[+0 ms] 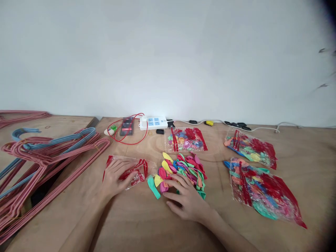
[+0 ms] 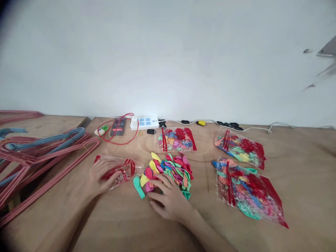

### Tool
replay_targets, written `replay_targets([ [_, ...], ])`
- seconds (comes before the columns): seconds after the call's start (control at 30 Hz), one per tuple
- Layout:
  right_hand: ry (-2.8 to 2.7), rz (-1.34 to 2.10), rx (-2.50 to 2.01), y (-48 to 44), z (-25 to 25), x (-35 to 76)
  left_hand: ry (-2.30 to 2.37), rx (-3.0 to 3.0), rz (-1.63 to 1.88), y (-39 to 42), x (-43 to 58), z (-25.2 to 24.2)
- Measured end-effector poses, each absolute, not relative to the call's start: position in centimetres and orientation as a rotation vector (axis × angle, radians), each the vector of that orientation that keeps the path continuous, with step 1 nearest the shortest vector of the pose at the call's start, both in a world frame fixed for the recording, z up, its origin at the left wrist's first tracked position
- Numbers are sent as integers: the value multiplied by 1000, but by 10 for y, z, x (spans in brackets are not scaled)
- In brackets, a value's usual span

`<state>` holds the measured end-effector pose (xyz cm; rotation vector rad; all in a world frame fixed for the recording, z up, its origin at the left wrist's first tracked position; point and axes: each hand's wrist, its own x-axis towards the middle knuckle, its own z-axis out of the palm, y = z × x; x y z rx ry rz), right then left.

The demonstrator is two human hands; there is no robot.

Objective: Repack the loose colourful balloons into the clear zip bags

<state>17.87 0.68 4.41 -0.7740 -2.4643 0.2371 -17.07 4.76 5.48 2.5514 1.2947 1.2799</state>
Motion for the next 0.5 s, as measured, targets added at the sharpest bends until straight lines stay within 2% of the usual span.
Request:
replay_targets([
  [0.23,-2419,185,-786,1,40,181,1277,2542,1307,50,-167,46],
  [0.5,-2383,232,-872,3,32,184,1287,2587,1216,66,-141,66],
])
